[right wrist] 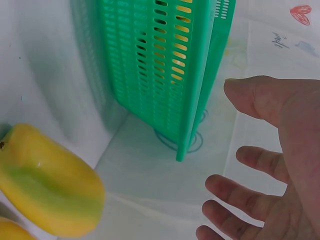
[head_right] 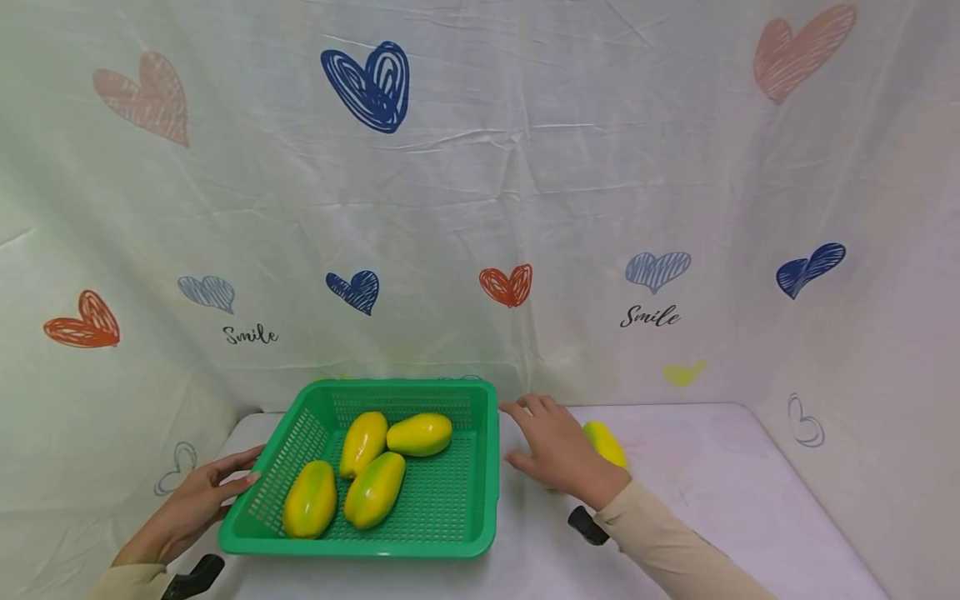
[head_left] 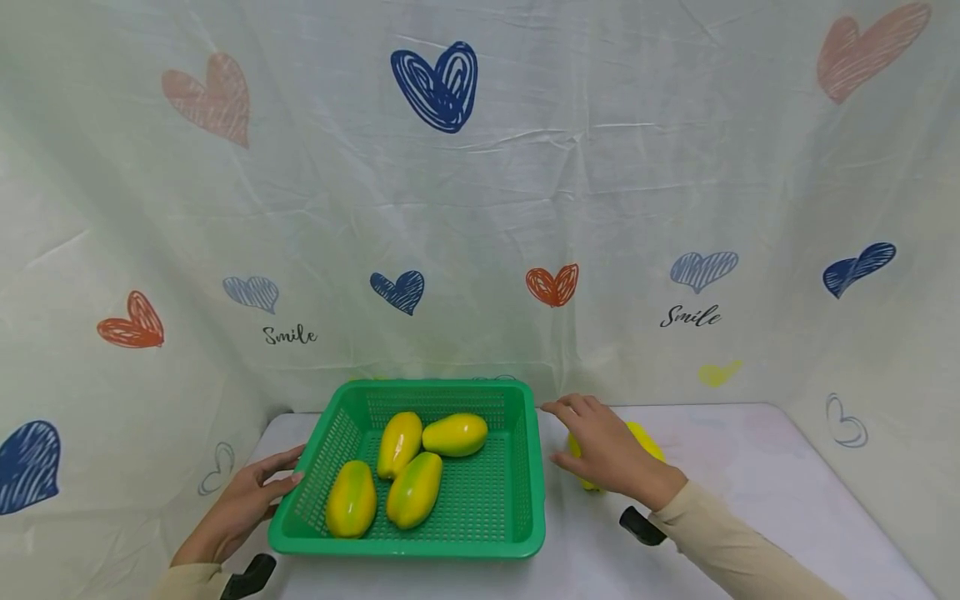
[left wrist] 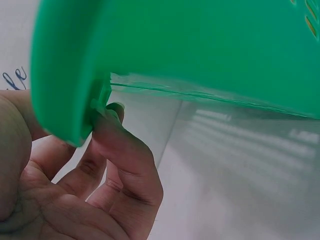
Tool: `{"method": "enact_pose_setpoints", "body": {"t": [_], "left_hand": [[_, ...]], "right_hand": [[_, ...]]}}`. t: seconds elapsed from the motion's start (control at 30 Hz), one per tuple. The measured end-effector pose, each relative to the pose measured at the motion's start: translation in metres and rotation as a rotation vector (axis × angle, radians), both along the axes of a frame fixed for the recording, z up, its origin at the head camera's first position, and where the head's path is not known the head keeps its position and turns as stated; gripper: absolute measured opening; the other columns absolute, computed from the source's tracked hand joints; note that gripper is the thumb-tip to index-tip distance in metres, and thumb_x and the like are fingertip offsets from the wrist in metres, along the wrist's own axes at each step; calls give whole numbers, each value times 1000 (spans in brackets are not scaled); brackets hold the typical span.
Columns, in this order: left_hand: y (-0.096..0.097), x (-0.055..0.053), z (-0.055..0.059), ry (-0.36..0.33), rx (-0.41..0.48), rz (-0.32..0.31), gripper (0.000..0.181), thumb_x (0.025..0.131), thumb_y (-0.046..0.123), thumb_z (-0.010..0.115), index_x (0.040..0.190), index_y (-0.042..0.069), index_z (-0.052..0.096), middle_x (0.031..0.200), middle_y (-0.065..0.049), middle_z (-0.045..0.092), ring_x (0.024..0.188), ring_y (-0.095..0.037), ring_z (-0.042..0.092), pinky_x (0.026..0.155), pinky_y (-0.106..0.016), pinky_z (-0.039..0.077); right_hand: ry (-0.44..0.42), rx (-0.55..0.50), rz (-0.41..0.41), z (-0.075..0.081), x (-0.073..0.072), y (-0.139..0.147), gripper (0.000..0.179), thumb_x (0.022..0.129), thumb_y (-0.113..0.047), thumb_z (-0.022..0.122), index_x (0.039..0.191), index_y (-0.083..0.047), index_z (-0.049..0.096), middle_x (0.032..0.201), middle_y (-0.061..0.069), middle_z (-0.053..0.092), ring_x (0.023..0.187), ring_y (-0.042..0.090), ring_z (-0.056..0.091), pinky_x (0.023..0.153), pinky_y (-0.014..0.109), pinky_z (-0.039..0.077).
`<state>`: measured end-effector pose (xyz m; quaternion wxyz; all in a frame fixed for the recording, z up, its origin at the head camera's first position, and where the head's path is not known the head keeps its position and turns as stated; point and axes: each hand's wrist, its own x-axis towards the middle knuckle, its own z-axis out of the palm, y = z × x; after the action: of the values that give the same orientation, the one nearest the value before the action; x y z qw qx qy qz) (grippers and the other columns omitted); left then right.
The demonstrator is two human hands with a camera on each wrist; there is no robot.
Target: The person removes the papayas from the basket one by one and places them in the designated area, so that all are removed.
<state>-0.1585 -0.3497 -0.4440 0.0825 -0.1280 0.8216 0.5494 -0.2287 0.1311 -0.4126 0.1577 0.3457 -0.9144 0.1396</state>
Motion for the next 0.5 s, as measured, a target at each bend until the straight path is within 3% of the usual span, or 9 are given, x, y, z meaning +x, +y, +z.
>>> {"method": "enact_pose_setpoints", "body": {"t": [0.5], "left_hand": [[0,0,0,-12,12,3,69,89,30,62,143,0,31,135,-24,34,93,-22,57,81,-43,52]], "right_hand": [[-45,34,33,1,-1,-21,63,78,-40,73,130,-14,51,122,2,51,107,18,48,91,34,44]]}}
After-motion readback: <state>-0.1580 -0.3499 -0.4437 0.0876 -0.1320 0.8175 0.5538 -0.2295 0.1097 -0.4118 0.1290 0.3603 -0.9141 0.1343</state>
